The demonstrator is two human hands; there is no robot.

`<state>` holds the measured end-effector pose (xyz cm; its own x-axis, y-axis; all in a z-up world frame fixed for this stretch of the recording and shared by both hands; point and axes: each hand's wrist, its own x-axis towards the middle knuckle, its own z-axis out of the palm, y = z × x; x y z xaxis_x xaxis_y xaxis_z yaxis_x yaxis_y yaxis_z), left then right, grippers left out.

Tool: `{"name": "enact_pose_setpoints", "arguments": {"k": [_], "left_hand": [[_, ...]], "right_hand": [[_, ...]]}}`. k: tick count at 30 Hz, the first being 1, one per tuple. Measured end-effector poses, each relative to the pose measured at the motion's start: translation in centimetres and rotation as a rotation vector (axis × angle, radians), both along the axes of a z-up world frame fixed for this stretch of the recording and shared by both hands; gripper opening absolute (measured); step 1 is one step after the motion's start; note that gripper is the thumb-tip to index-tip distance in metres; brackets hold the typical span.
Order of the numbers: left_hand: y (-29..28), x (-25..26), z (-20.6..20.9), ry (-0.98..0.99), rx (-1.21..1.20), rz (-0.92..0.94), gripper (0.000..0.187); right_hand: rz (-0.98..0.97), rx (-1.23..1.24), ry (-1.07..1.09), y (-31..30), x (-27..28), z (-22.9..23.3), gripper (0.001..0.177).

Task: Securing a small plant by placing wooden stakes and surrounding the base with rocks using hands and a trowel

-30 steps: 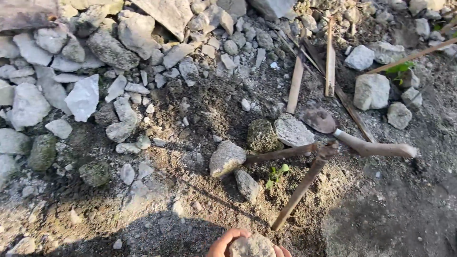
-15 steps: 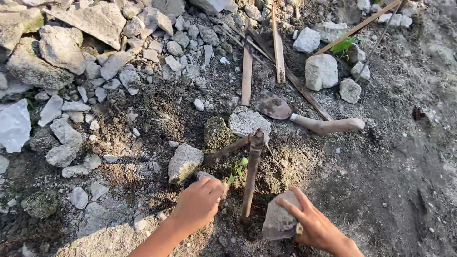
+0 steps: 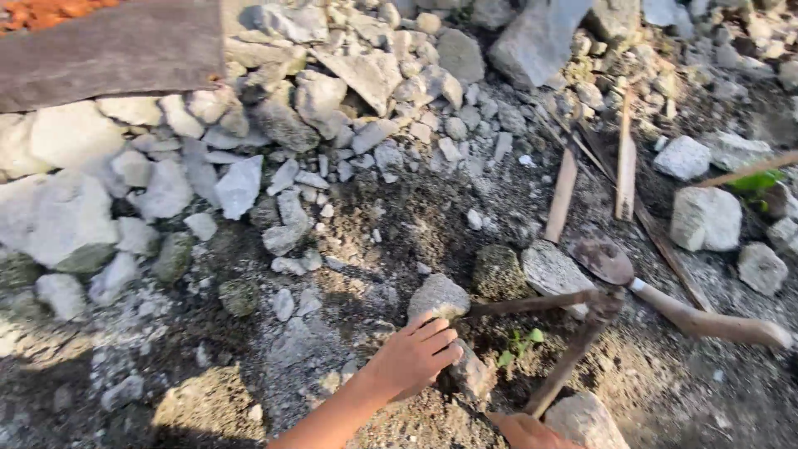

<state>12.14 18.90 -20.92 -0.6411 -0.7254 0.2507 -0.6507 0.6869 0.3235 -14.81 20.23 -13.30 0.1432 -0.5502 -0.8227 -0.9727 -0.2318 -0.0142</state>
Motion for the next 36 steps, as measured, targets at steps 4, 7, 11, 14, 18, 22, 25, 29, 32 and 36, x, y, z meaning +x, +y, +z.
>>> {"name": "enact_pose_setpoints", "arguments": {"k": [4, 7, 11, 14, 18, 22, 25, 29, 32, 36], "left_hand": [[0.0, 10.4, 2.5, 0.144, -0.323, 0.435, 0.017], [0.3, 18.8, 2.4, 0.075, -0.259, 0.818, 0.038], [-3.3, 27.0, 7.2, 0.217, 0.093, 1.312, 0.067], [-10.5, 32.1, 4.8, -0.035, -0.154, 1.339, 0.083], [-19.7, 30.1, 10.3, 0.011, 0.204, 1.237, 0.091], [-27.5, 28.6, 8.1, 0.143, 0.175, 1.499, 0.093], [-28.6, 28.1, 6.8, 0.438, 0.037, 1.607, 0.061], [-25.1, 28.0, 7.1, 0.870, -0.030, 1.596, 0.038], [-19.2, 27.0, 9.1, 0.926, -0.096, 1.495, 0.035], [-9.4, 24.3, 12.7, 1.090, 0.025, 1.344, 0.041]], "right_hand": [[0.117, -0.128, -0.377, -2.7, 15.7, 0.6, 0.067], [0.253, -0.394, -0.704, -5.0, 24.9, -5.0, 0.073], [0.327, -0.469, -0.626, -8.3, 33.9, -2.6, 0.081], [0.652, -1.132, -0.504, -9.3, 33.9, -12.1, 0.076], [0.592, -0.887, -0.470, -9.0, 34.0, -11.2, 0.075], [0.622, -1.101, -0.629, -9.2, 33.8, -10.8, 0.068], [0.552, -0.751, -0.612, -9.6, 34.3, -8.6, 0.060], [0.609, -1.119, -0.606, -9.2, 33.8, -10.4, 0.067], [0.632, -1.115, -0.641, -9.8, 33.7, -11.2, 0.067], [0.182, -0.304, -0.949, -8.3, 31.0, -4.5, 0.071]]}}
